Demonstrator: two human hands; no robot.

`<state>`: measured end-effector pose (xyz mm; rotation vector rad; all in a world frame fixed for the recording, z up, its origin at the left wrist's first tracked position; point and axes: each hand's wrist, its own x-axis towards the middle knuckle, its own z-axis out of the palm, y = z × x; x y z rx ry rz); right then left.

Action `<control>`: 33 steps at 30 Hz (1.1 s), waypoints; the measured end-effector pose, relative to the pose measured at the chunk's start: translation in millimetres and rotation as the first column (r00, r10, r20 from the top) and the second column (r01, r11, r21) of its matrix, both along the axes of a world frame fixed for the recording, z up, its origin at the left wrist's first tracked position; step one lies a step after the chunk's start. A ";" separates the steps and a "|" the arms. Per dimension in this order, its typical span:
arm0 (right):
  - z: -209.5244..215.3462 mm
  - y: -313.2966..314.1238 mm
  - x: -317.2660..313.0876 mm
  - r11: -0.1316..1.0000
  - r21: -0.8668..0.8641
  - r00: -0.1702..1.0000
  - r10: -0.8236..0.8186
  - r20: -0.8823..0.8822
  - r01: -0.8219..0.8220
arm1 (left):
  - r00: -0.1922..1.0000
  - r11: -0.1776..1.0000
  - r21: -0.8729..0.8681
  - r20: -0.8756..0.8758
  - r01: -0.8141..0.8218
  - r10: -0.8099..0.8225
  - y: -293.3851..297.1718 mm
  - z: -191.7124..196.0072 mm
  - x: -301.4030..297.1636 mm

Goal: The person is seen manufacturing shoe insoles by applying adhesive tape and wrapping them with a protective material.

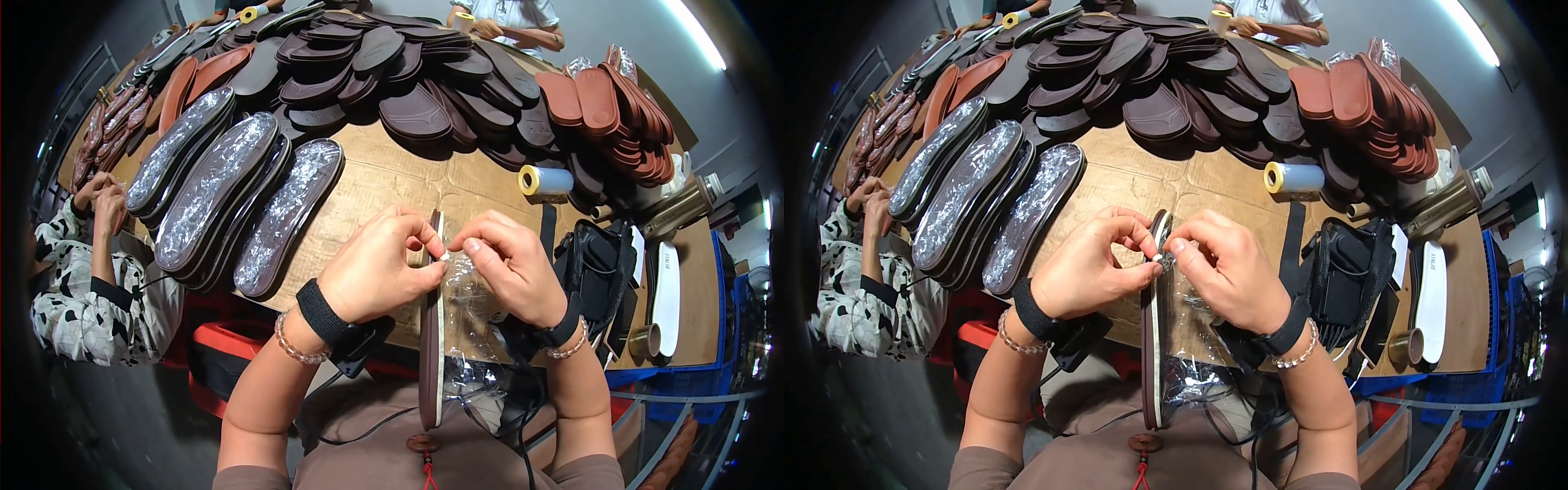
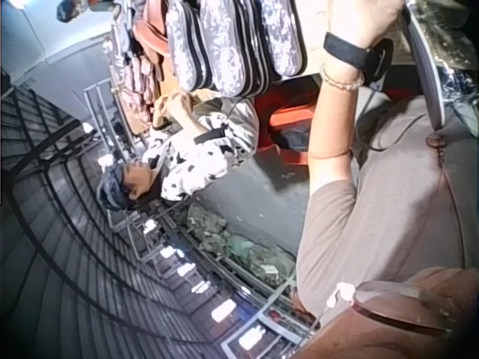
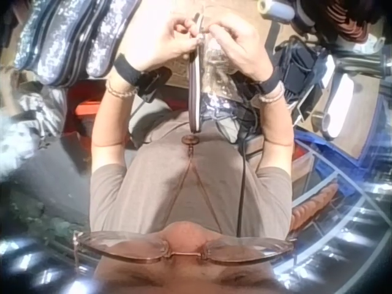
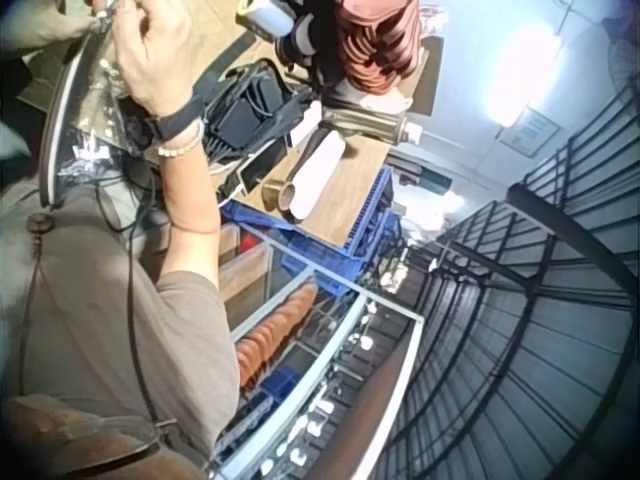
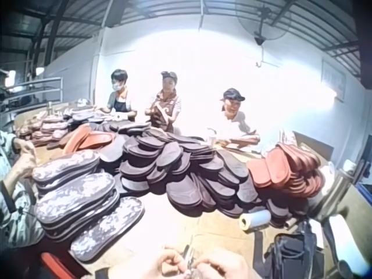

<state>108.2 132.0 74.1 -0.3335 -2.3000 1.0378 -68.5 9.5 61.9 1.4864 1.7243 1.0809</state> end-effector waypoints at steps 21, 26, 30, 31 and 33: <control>13.4 2.4 -9.3 0.968 -0.233 0.953 -0.018 0.301 0.092 | 0.990 0.996 0.009 0.104 -0.092 0.090 -6.0 -5.1 9.7; 14.7 1.5 -7.9 0.988 -0.142 0.960 -0.020 0.280 0.062 | 0.994 0.991 0.095 0.072 -0.091 0.085 -10.0 -5.1 10.7; 12.5 0.7 -8.6 1.000 0.017 0.977 0.004 0.215 -0.007 | 0.990 0.998 0.012 0.126 -0.062 0.060 -17.8 -4.5 14.8; 11.7 0.3 -9.0 0.993 0.113 0.983 0.005 0.184 -0.026 | 0.988 0.998 0.020 0.140 -0.061 0.058 -18.4 -4.8 15.7; 10.4 -0.7 -9.5 0.977 0.209 0.988 0.010 0.155 -0.042 | 0.986 0.998 0.028 0.156 -0.062 0.057 -19.1 -5.7 17.1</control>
